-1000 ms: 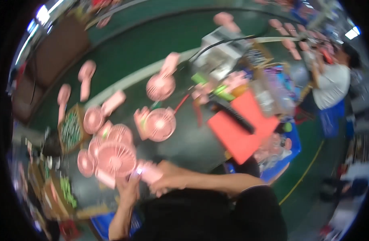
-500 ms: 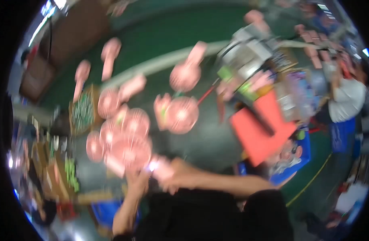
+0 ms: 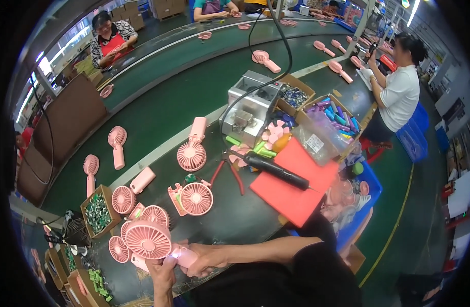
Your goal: The person assembles portable electric fans by connecting circuit boards and wires to fan heads, fitting batteries into the handle casings by hand, and driving screws using a powered screwdriver.
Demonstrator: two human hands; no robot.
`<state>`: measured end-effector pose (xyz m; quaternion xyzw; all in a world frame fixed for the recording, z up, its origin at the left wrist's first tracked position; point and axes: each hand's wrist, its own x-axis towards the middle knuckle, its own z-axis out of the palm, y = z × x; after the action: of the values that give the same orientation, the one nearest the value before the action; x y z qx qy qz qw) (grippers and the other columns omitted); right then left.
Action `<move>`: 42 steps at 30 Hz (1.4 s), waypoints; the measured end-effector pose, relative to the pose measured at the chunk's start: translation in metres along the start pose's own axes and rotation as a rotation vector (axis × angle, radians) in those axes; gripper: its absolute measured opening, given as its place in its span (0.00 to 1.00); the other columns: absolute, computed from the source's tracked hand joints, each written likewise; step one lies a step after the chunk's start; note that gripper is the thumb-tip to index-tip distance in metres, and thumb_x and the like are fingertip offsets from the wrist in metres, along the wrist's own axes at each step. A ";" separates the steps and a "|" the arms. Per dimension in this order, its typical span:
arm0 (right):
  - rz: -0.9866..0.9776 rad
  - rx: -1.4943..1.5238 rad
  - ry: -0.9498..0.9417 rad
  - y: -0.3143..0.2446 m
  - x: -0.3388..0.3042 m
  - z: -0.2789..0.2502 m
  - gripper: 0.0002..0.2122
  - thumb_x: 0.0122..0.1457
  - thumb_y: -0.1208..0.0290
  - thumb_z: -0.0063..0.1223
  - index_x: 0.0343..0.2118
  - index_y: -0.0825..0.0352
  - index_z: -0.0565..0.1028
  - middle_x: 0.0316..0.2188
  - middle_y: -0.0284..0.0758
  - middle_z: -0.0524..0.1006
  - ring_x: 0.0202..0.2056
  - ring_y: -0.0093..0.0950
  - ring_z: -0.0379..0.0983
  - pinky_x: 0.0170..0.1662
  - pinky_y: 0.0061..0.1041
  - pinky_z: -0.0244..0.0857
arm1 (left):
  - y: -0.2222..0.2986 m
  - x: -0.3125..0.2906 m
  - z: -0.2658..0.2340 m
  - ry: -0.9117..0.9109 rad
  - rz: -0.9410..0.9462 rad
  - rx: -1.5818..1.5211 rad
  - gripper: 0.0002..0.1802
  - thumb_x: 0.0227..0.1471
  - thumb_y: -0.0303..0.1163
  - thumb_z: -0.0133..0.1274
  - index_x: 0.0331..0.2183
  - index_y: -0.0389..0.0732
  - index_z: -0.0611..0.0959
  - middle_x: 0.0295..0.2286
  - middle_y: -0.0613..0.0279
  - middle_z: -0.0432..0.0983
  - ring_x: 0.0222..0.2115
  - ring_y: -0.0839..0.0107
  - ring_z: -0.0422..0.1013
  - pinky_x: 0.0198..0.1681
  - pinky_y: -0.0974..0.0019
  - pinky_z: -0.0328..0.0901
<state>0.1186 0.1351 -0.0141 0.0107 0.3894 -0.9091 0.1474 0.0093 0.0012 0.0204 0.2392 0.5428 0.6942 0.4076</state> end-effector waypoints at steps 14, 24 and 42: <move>-0.220 0.086 -0.024 -0.044 0.015 -0.010 0.17 0.46 0.78 0.54 0.41 0.69 0.68 0.15 0.30 0.68 0.12 0.17 0.61 0.12 0.16 0.53 | 0.022 0.052 0.002 -0.035 0.043 0.145 0.19 0.47 0.28 0.58 0.40 0.27 0.78 0.35 0.55 0.77 0.35 0.69 0.74 0.42 0.67 0.69; -0.308 0.312 -0.121 -0.027 0.042 -0.025 0.17 0.50 0.84 0.49 0.44 0.69 0.66 0.14 0.27 0.62 0.13 0.15 0.57 0.16 0.18 0.52 | 0.014 0.054 -0.011 -0.025 -0.060 0.221 0.12 0.43 0.16 0.57 0.36 0.29 0.81 0.31 0.61 0.78 0.30 0.75 0.74 0.36 0.70 0.68; -0.171 0.490 -0.065 -0.022 0.035 -0.058 0.13 0.46 0.85 0.52 0.37 0.71 0.71 0.18 0.31 0.67 0.15 0.20 0.60 0.19 0.21 0.54 | 0.001 0.079 0.016 -0.018 -0.077 0.191 0.14 0.49 0.30 0.60 0.37 0.31 0.80 0.27 0.67 0.78 0.26 0.85 0.70 0.30 0.77 0.66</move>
<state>0.0733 0.1821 -0.0438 -0.0162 0.1523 -0.9853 0.0757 -0.0224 0.0749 0.0174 0.2622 0.6116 0.6210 0.4141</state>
